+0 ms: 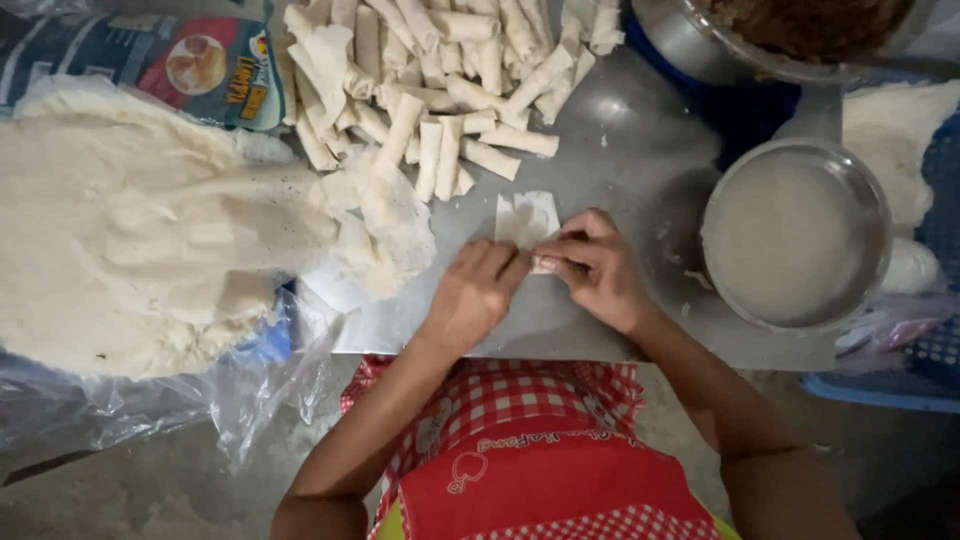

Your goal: Manually assembling spring rolls by peeling wrappers, adding meat filling, and rolling them tightly.

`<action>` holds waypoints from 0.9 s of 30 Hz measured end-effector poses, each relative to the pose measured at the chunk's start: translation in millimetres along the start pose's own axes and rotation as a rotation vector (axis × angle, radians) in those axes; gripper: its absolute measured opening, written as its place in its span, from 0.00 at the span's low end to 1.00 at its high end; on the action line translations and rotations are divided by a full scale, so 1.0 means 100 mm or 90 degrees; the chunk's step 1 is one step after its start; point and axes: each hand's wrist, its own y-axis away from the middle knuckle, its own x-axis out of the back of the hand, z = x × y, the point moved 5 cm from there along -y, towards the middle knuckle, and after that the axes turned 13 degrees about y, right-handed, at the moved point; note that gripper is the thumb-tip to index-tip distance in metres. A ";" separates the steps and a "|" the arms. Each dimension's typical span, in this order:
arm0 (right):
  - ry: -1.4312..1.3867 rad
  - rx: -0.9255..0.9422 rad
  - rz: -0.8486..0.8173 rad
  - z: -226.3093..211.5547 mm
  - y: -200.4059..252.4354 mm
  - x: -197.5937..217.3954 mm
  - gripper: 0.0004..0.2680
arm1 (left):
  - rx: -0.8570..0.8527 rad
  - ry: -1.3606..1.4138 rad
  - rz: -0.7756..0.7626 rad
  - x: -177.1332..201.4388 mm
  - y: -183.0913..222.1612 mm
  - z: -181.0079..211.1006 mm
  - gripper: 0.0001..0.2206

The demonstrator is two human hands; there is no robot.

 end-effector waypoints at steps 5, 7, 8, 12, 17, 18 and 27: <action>0.107 0.146 0.082 0.00 0.24 -0.13 0.07 | -0.088 -0.122 0.027 0.14 -0.07 0.15 0.05; 0.143 0.179 0.069 -0.03 0.26 -0.13 0.07 | -0.089 -0.116 0.019 0.14 -0.05 0.16 0.04; 0.187 0.215 0.064 -0.03 0.23 -0.13 0.07 | -0.099 -0.111 0.015 0.14 -0.09 0.14 0.03; 0.276 0.276 0.055 -0.17 0.12 -0.10 0.07 | -0.114 -0.109 0.011 0.23 -0.14 0.20 0.03; 0.181 0.268 0.016 -0.18 -0.14 0.03 0.05 | 0.036 -0.020 -0.033 0.07 -0.15 -0.14 0.02; 0.181 0.269 0.017 -0.10 -0.16 0.02 0.05 | 0.035 -0.021 -0.032 0.16 -0.26 -0.13 0.02; -0.092 -0.051 0.001 -0.48 -0.07 0.17 0.08 | 0.229 0.193 -0.009 0.20 -0.44 -0.52 0.09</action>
